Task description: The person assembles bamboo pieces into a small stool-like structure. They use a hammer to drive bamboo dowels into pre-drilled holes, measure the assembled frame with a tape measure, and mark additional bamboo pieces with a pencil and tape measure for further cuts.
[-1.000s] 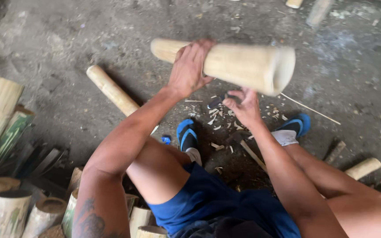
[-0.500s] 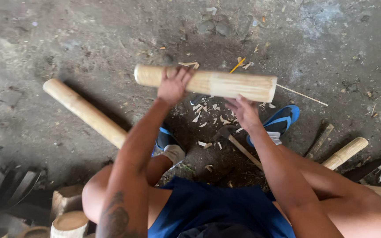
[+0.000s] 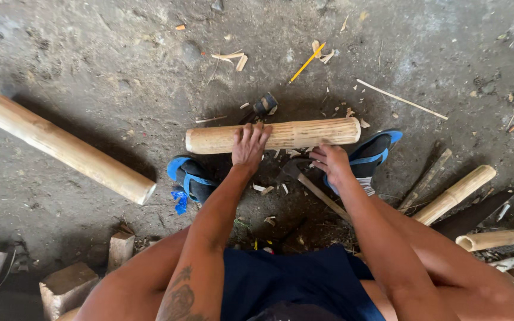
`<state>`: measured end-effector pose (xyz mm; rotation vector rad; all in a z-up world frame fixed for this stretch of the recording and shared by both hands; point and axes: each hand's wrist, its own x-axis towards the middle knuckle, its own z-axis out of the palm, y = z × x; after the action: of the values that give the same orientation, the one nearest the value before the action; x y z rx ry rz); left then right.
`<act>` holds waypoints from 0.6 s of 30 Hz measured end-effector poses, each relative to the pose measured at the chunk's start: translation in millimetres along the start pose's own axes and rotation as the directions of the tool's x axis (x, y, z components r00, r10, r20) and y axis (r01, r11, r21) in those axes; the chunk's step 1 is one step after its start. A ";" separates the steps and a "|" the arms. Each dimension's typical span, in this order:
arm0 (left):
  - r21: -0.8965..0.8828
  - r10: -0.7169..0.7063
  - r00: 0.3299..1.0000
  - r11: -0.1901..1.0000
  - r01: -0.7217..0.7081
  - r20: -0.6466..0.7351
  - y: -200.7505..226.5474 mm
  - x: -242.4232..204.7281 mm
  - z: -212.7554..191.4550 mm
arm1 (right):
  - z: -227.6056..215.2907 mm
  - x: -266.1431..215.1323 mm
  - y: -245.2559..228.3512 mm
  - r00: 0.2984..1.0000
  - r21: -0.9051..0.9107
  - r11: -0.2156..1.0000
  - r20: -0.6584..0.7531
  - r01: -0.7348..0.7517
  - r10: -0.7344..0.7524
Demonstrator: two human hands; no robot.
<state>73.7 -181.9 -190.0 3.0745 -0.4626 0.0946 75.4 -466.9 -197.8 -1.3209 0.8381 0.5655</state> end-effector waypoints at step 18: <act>-0.127 0.088 0.929 0.991 -0.044 0.360 7.6 -14.4 -6.2 | 27.5 -26.0 2.6 0.865 -0.622 0.642 0.118 0.447 -0.488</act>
<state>57.4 -184.7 -184.6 2.9595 -0.5612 -0.4943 63.6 -436.9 -177.8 -2.1123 0.2990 0.3943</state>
